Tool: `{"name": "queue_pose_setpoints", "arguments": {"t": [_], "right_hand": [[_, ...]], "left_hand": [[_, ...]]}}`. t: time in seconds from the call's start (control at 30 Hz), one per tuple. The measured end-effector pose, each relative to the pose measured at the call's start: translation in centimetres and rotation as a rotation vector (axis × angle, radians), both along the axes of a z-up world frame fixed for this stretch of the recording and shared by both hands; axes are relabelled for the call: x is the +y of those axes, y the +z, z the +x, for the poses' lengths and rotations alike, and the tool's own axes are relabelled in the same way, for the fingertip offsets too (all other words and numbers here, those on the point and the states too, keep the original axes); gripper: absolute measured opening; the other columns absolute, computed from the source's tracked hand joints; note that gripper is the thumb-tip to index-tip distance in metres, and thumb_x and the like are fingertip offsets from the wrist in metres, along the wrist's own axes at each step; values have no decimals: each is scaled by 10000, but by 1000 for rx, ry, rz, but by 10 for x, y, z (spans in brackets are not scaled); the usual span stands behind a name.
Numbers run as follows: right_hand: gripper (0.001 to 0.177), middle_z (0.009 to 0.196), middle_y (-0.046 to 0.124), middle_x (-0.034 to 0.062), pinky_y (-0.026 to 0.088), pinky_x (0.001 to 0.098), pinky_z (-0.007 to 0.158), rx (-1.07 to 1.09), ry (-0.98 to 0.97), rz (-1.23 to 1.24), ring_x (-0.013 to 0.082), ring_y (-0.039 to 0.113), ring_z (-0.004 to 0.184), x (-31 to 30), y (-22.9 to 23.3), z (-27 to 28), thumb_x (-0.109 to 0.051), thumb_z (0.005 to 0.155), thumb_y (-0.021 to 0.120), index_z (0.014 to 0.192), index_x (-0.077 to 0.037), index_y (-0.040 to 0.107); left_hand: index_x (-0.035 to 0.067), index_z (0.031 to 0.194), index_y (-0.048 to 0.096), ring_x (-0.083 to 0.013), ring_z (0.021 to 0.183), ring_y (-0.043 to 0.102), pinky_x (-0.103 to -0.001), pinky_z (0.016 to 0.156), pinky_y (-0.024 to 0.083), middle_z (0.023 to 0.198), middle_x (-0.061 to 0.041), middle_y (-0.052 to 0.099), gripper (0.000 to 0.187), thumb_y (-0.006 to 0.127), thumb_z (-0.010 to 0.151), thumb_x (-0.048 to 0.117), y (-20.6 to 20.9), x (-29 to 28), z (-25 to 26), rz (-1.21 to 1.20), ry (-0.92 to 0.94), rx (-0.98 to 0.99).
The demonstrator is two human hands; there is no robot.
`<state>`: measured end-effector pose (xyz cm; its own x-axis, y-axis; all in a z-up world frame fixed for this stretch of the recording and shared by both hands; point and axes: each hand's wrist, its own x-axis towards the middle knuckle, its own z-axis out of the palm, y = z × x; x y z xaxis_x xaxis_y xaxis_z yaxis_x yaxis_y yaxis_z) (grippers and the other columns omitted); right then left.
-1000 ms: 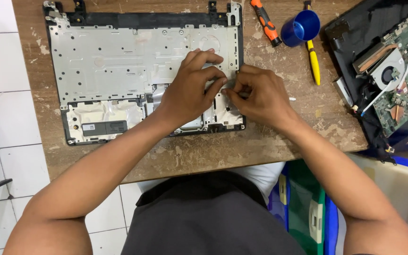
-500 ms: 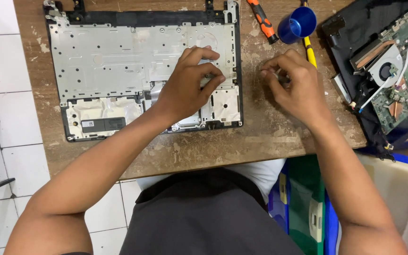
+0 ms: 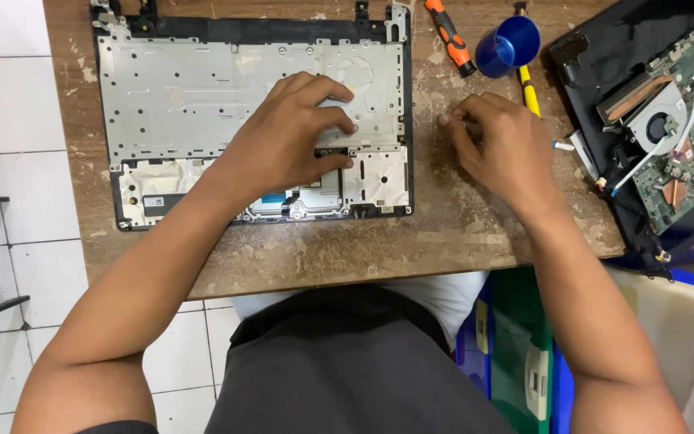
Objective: The person uses a small white plastic tool to pry and separate the edges of a laptop chassis from its internal metal frame. They work along the perimeter of the device, carefully lifting the casing to detach it from the main body.
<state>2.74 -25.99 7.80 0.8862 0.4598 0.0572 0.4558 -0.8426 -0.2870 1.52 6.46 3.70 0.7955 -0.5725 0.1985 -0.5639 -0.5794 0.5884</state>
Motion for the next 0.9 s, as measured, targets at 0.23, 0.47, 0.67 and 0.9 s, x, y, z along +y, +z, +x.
{"name": "queue_pose_setpoints", "arguments": {"t": [0.23,0.47,0.67,0.9], "right_hand": [[290,880,727,42,473,375,524,-98,34,-77,207,642,701,0,-8,5,-264,1165,828,964,-83,723],[95,1080,798,90,543,307,554,-37,89,-91,216,755,823,4,-4,6,-37,1098,718,1138,-57,801],[303,1143,730,91,556,411,566,-19,76,-9,206,700,718,11,10,-1,-134,1090,769,1381,-81,706],[230,1018,707,146,613,358,472,190,88,82,233,689,589,10,16,-8,-24,1093,687,1232,-17,504]], "left_hand": [[100,1051,821,-356,1304,558,-558,1151,429,1368,-92,678,348,975,880,360,-15,-11,-3,17,1,-180],[91,1049,835,-348,1271,577,-549,1127,450,1328,-68,705,253,939,930,290,-13,-11,-3,-10,11,-202],[107,1008,841,-365,1279,590,-573,1105,471,1264,-25,738,199,884,977,299,-19,-16,-5,37,18,-299],[119,972,858,-382,1257,676,-598,1190,465,1170,2,782,175,818,1041,275,-29,-23,-5,123,13,-455]]}}
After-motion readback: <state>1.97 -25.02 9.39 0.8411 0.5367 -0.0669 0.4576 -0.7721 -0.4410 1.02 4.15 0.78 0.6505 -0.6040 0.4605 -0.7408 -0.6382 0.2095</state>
